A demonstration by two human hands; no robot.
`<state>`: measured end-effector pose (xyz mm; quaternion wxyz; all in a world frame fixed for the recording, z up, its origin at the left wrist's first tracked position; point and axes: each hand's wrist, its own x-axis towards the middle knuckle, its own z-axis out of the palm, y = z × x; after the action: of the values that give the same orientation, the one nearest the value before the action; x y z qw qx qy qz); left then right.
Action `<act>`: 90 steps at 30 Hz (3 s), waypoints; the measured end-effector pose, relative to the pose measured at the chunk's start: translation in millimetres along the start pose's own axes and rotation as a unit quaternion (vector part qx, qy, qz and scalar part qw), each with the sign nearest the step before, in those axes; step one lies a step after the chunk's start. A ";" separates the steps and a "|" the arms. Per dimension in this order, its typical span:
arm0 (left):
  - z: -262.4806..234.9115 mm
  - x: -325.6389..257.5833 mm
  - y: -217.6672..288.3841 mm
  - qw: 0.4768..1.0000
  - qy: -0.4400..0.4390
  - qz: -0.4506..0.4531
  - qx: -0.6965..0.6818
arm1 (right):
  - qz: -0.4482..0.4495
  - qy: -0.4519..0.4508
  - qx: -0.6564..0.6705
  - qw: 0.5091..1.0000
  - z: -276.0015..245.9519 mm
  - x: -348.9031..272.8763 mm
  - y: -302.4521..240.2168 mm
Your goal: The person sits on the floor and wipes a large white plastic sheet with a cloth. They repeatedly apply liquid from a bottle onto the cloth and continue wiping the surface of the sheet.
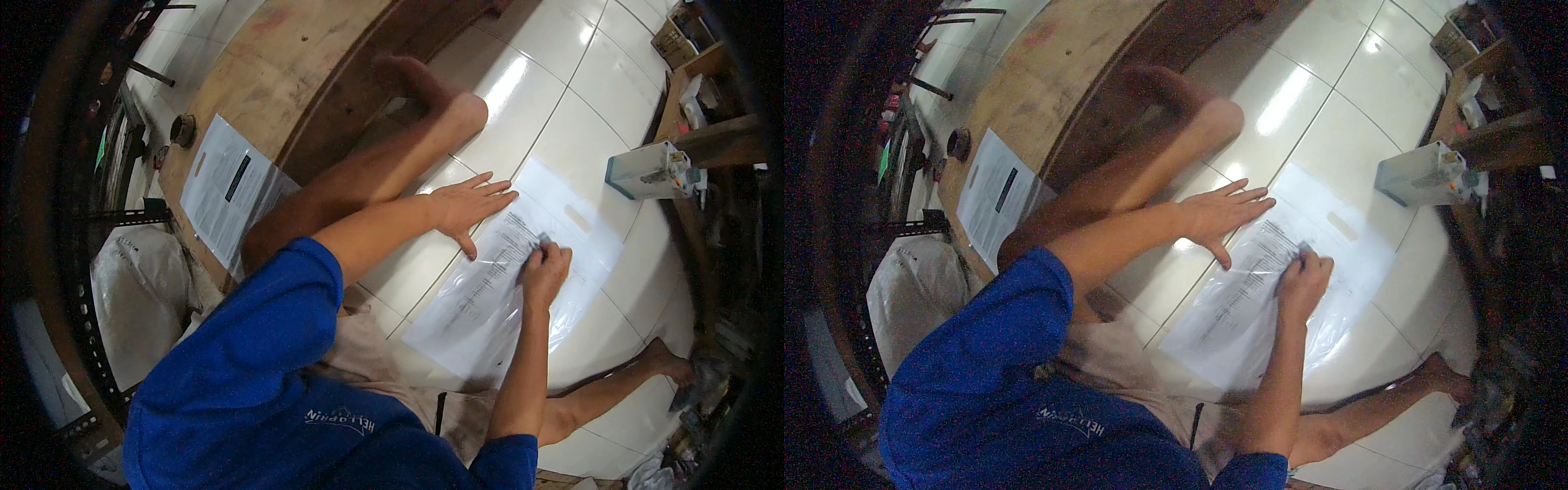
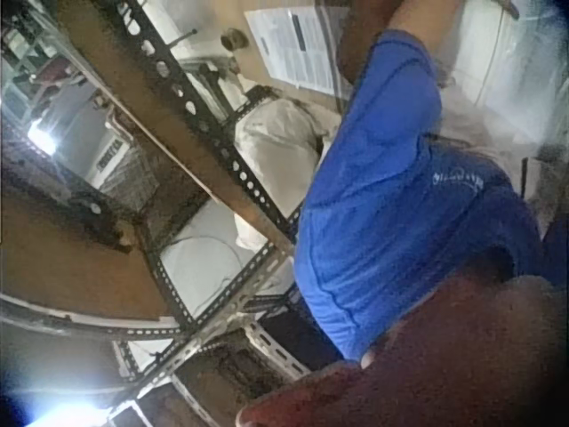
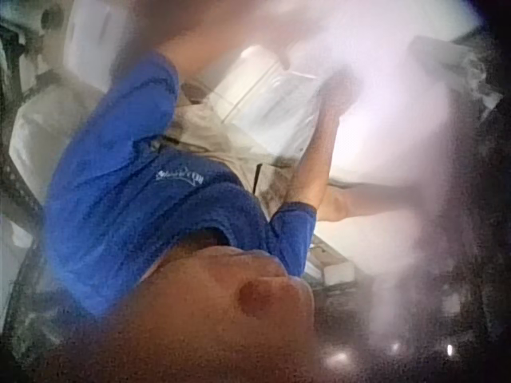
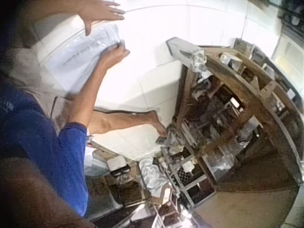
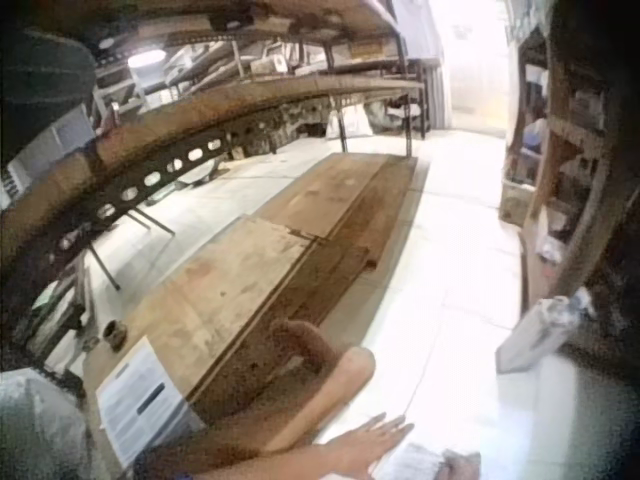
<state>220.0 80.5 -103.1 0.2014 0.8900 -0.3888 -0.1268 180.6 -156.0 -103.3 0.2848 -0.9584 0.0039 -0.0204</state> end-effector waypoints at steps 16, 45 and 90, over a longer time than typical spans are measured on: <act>0.0 0.2 -0.1 1.000 -0.006 0.006 0.012 | 0.053 0.005 0.007 0.999 -9.2 5.2 20.4; -2.3 3.4 -1.1 0.999 -0.036 0.010 0.000 | 0.056 0.057 -0.040 0.996 -34.6 -16.1 58.8; -42.2 -80.6 230.5 0.640 0.274 -0.219 -0.684 | 0.131 -0.038 0.546 0.826 -141.1 -172.8 -54.7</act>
<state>34.7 9.3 45.2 0.8165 0.5511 0.0878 -0.1477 1.9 -183.9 38.3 0.7618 -0.6366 0.1066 0.0544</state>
